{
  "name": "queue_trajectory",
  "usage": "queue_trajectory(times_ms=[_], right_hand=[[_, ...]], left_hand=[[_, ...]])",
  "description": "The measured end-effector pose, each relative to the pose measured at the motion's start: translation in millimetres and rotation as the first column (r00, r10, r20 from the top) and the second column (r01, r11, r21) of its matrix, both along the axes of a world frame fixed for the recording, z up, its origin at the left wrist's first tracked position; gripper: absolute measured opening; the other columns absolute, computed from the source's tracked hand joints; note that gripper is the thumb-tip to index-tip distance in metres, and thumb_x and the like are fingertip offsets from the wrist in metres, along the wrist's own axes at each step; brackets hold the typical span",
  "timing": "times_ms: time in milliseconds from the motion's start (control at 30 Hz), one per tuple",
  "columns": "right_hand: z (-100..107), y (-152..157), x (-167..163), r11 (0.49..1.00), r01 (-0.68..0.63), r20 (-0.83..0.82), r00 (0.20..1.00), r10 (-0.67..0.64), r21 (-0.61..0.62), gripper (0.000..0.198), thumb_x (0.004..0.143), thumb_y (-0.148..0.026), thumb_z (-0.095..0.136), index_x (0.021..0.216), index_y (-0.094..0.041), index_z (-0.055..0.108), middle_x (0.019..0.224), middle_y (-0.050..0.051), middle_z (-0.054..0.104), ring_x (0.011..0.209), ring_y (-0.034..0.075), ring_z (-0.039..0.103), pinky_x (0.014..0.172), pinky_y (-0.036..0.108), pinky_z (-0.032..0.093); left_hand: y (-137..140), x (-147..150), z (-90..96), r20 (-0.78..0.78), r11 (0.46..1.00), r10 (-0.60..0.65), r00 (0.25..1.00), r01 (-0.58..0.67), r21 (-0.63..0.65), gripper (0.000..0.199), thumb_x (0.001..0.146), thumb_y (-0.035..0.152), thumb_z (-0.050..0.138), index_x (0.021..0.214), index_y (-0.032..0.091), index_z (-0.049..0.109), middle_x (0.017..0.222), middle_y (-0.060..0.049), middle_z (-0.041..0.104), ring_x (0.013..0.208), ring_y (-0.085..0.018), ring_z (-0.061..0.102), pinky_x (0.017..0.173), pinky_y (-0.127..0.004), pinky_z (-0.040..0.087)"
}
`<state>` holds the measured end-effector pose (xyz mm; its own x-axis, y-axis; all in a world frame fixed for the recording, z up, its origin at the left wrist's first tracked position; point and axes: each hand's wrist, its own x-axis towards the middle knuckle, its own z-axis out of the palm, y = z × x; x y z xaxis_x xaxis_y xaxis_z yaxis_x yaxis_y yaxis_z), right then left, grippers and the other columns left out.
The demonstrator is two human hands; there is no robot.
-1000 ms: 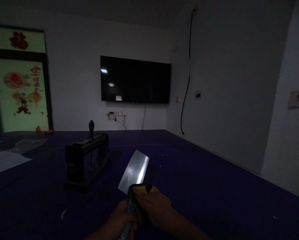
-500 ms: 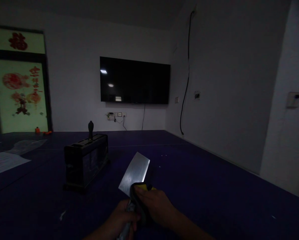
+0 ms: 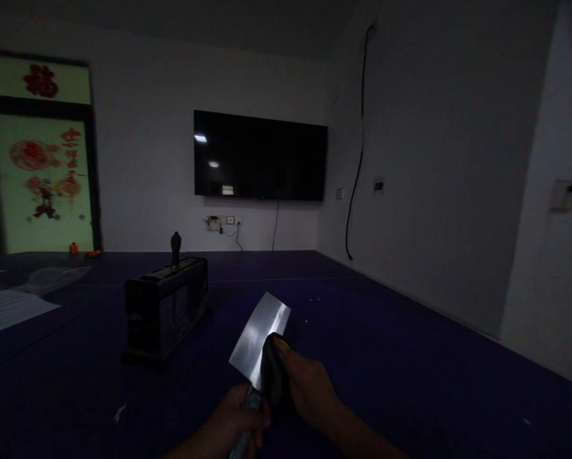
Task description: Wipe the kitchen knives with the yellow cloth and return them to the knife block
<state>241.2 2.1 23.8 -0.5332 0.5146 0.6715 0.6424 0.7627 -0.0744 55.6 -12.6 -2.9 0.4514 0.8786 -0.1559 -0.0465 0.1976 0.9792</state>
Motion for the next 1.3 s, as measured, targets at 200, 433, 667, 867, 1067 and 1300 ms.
queue_trajectory(times_ms=[200,433,667,867,1067,1300], right_hand=[[0,-3,5,0.998,-0.042,-0.017,0.999,0.043,0.056,0.063,0.088,-0.048,0.036,0.141,-0.015,0.027,0.139,0.014,0.040,0.118,0.024,0.049,0.090,0.034,0.047],[3,-3,-1,0.999,0.032,0.047,0.998,-0.031,-0.015,0.065,0.084,-0.046,0.049,0.139,-0.016,0.032,0.141,0.013,0.035,0.122,0.022,0.044,0.093,0.033,0.045],[2,2,-4,0.998,0.035,0.036,0.999,-0.033,-0.051,0.061,0.070,-0.007,0.042,0.131,-0.016,0.044,0.137,0.009,0.044,0.119,0.016,0.047,0.094,0.026,0.044],[1,0,-4,0.997,-0.006,0.091,0.996,0.013,-0.081,0.061,0.068,-0.003,0.041,0.126,-0.019,0.050,0.136,0.005,0.044,0.113,0.015,0.054,0.089,0.024,0.046],[2,-2,-4,0.998,-0.025,0.144,0.989,0.034,-0.062,0.054,0.070,-0.006,0.045,0.122,-0.021,0.055,0.134,0.004,0.047,0.097,0.016,0.063,0.082,0.024,0.049],[3,3,1,0.999,0.033,0.124,0.992,-0.029,-0.023,0.059,0.067,-0.005,0.044,0.123,-0.022,0.053,0.132,0.003,0.049,0.101,0.016,0.061,0.082,0.025,0.051]], left_hand=[[0,-2,-1.2,0.007,1.000,-0.007,1.000,0.007,0.013,0.038,0.045,0.035,0.066,0.073,0.015,0.051,0.039,0.000,0.053,0.027,-0.010,0.041,0.030,-0.017,0.026],[2,-1,-1.8,-0.043,1.000,0.000,0.999,0.001,0.016,0.030,0.045,0.032,0.058,0.069,0.017,0.051,0.038,0.001,0.053,0.027,-0.009,0.040,0.030,-0.017,0.028],[6,-1,-8.1,-0.008,0.999,-0.012,1.000,0.012,0.031,0.030,0.048,0.034,0.063,0.070,0.016,0.052,0.037,0.003,0.052,0.028,-0.008,0.040,0.033,-0.016,0.025],[7,-3,-8.2,-0.003,1.000,-0.015,1.000,0.015,0.016,0.034,0.049,0.036,0.064,0.073,0.016,0.051,0.039,0.002,0.053,0.027,-0.009,0.040,0.033,-0.016,0.025],[4,-3,-3.3,-0.003,1.000,-0.026,1.000,0.026,0.002,0.033,0.049,0.035,0.063,0.073,0.017,0.050,0.040,0.003,0.054,0.028,-0.009,0.041,0.033,-0.016,0.026],[-5,-10,10.2,-0.032,0.998,-0.065,0.997,0.066,0.015,0.025,0.058,0.027,0.063,0.077,0.016,0.051,0.044,0.005,0.056,0.033,-0.007,0.043,0.038,-0.016,0.030]])
